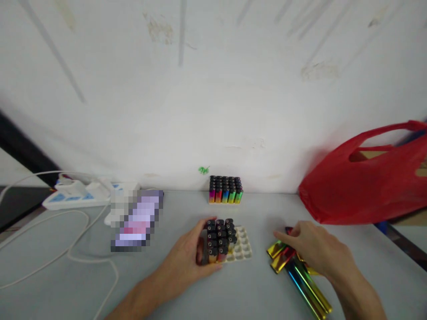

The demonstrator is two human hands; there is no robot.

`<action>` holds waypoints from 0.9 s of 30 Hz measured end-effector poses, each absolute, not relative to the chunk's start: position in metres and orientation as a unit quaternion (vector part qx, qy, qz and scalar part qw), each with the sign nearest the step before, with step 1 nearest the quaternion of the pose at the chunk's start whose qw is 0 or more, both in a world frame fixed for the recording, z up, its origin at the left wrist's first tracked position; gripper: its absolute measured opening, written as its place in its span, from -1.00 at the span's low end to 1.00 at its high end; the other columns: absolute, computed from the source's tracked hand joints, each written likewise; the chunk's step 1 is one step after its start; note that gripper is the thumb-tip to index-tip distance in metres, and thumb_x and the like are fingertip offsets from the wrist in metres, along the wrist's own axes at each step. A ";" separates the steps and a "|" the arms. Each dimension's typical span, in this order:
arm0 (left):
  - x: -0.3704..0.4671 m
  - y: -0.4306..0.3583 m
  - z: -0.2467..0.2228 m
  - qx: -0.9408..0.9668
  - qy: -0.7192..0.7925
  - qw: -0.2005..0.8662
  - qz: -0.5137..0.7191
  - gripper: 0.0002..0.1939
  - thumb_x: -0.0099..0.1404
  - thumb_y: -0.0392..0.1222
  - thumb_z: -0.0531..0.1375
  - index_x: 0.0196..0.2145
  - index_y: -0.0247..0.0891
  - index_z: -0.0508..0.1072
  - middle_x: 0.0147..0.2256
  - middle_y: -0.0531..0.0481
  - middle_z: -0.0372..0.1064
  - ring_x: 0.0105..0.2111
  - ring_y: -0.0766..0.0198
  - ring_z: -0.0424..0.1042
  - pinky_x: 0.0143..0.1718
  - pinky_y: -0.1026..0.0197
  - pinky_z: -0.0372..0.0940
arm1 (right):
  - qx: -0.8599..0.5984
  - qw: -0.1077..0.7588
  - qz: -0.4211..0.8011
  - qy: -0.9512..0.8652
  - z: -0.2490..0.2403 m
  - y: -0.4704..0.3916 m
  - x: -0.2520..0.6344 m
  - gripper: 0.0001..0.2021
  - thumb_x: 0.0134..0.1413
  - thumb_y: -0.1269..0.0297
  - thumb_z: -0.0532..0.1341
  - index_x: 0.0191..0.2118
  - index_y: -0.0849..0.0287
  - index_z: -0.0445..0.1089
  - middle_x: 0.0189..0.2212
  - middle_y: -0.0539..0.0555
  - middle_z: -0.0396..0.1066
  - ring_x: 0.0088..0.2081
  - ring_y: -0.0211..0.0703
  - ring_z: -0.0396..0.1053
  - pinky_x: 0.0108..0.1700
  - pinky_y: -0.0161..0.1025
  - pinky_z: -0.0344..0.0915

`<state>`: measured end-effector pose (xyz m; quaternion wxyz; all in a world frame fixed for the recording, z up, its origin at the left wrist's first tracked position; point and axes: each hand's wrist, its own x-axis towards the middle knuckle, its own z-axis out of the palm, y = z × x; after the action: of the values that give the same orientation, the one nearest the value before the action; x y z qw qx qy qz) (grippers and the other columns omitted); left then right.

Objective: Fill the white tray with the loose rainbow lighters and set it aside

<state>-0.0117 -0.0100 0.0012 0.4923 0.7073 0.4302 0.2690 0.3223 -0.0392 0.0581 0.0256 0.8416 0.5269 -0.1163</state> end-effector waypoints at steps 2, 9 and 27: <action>-0.011 -0.011 0.002 0.704 0.433 0.494 0.271 -0.04 0.22 -0.10 0.55 0.47 -0.16 0.27 -0.22 -0.03 0.65 -0.29 0.05 0.64 -0.21 0.14 0.53 | 0.837 0.034 -0.128 0.531 0.057 -0.039 0.323 -0.51 0.34 -0.27 0.26 -0.29 0.08 0.61 -0.21 0.32 0.69 -0.16 0.34 0.67 -0.26 -0.03 0.28; -0.012 -0.010 0.003 0.701 0.429 0.502 0.269 -0.04 0.23 -0.11 0.54 0.47 -0.16 0.27 -0.19 -0.02 0.64 -0.25 0.04 0.64 -0.14 0.10 0.56 | 0.811 -0.051 -0.136 0.566 0.043 -0.030 0.289 -0.71 0.26 -0.02 0.39 -0.34 0.08 0.62 -0.30 0.24 0.68 -0.19 0.24 0.63 -0.30 -0.10 0.14; -0.013 -0.009 -0.004 0.721 0.427 0.472 0.275 -0.09 0.24 -0.11 0.54 0.44 -0.19 0.29 -0.21 -0.03 0.63 -0.31 0.08 0.60 -0.19 0.14 0.52 | 0.463 -0.518 -0.646 0.315 0.045 -0.033 0.235 -0.43 0.05 -0.22 0.58 -0.12 0.20 0.55 -0.46 -0.13 0.19 -0.51 -0.34 -0.07 -0.49 -0.34 -0.13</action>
<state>-0.0134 -0.0093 -0.0038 0.4723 0.7207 0.4266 0.2749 0.2348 -0.0326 0.0445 -0.5184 0.4628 0.3149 -0.6464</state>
